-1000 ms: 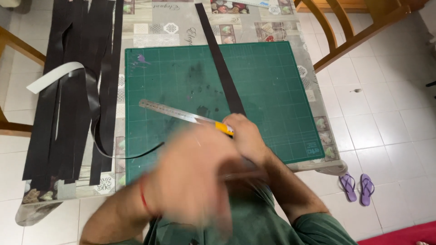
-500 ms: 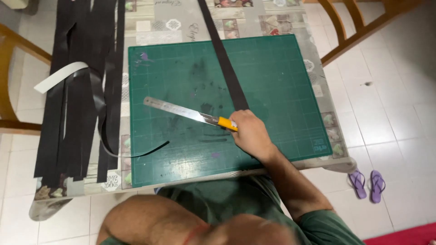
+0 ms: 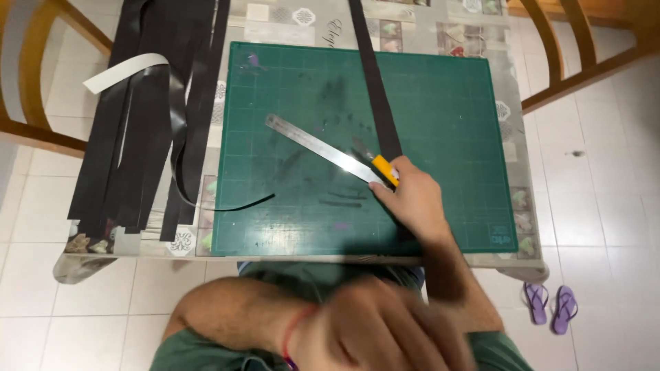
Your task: Cutting strips of dark material using a utility knife and a metal ruler on a green cutting mat.
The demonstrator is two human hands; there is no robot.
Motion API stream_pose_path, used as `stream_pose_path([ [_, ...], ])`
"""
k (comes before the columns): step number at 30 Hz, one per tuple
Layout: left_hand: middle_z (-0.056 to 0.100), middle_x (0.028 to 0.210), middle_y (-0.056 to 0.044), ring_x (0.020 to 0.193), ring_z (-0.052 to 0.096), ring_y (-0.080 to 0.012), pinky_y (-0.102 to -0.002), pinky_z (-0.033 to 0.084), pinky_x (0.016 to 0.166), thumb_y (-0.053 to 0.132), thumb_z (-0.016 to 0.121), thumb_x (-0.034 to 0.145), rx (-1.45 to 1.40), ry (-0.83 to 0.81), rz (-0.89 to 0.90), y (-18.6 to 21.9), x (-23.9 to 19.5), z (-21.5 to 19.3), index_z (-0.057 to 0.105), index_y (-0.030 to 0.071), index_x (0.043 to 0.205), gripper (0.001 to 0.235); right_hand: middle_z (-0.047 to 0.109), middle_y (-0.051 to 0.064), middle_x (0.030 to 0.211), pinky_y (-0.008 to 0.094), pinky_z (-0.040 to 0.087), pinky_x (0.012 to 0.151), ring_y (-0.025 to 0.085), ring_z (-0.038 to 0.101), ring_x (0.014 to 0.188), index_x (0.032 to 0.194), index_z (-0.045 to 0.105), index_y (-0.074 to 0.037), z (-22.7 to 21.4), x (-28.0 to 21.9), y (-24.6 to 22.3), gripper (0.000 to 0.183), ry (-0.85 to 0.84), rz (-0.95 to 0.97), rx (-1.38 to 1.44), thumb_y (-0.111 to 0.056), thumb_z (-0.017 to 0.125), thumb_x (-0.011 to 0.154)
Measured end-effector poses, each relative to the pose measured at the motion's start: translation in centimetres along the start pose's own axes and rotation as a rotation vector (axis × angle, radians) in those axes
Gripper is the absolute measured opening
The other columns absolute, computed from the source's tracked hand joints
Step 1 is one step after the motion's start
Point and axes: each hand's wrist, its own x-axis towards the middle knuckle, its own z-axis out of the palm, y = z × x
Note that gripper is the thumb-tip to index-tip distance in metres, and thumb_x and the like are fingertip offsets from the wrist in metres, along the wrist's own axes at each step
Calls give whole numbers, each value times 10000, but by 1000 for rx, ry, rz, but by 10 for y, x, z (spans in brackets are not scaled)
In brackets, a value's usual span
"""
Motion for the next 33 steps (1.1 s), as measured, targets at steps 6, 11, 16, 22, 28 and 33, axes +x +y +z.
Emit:
stream_pose_path([
  [6, 833, 1227, -85, 1018, 805, -295, -477, 609, 848, 304, 611, 1162, -1297, 39, 456, -84, 13, 208, 797, 86, 1196, 288, 835, 73, 1147, 549, 578, 829, 401, 787, 1077, 1379, 601, -228, -9, 5, 14, 718, 49, 113, -67, -687, 865, 894],
  [11, 629, 1627, -264, 1469, 588, -525, -698, 538, 1099, 597, 562, 1130, -358, -398, -110, -118, -25, 338, 610, 58, 1573, 699, 823, 66, 1245, 542, 595, 867, 386, 763, 1166, 1502, 681, -280, -16, 4, 19, 665, 17, 93, -119, -680, 743, 974],
  [16, 380, 1777, -444, 1666, 314, -603, -730, 297, 1306, 108, 529, 907, -472, -425, -92, -172, -66, 436, 495, -163, 1644, 786, 811, 51, 1328, 549, 602, 894, 405, 757, 1174, 1544, 691, -404, -26, 2, 29, 558, -113, 88, -158, -548, 705, 1005],
  [22, 24, 1920, -214, 1769, -17, -404, -592, 61, 1399, -202, 796, 781, -619, -797, -47, -249, -19, 424, 271, 77, 1777, 1159, 746, -92, 1546, 526, 595, 997, 347, 750, 1288, 1523, 717, -397, -49, -11, 64, 559, -263, 34, -146, -485, 781, 974],
  [28, 407, 1876, -252, 1723, 316, -503, -701, 280, 1323, -56, 663, 852, -344, -583, -54, -285, -33, 492, 589, 107, 1680, 846, 831, -99, 1430, 435, 595, 929, 241, 793, 1224, 1441, 789, -390, -84, -40, 87, 475, -402, 168, -116, -355, 826, 969],
  [33, 558, 1779, -264, 1633, 487, -473, -657, 385, 1246, 116, 598, 930, -133, -444, -23, -232, -17, 470, 673, 83, 1588, 663, 823, -105, 1432, 422, 586, 981, 227, 780, 1239, 1429, 795, -415, -86, -64, 116, 488, -382, 203, -153, -387, 831, 944],
])
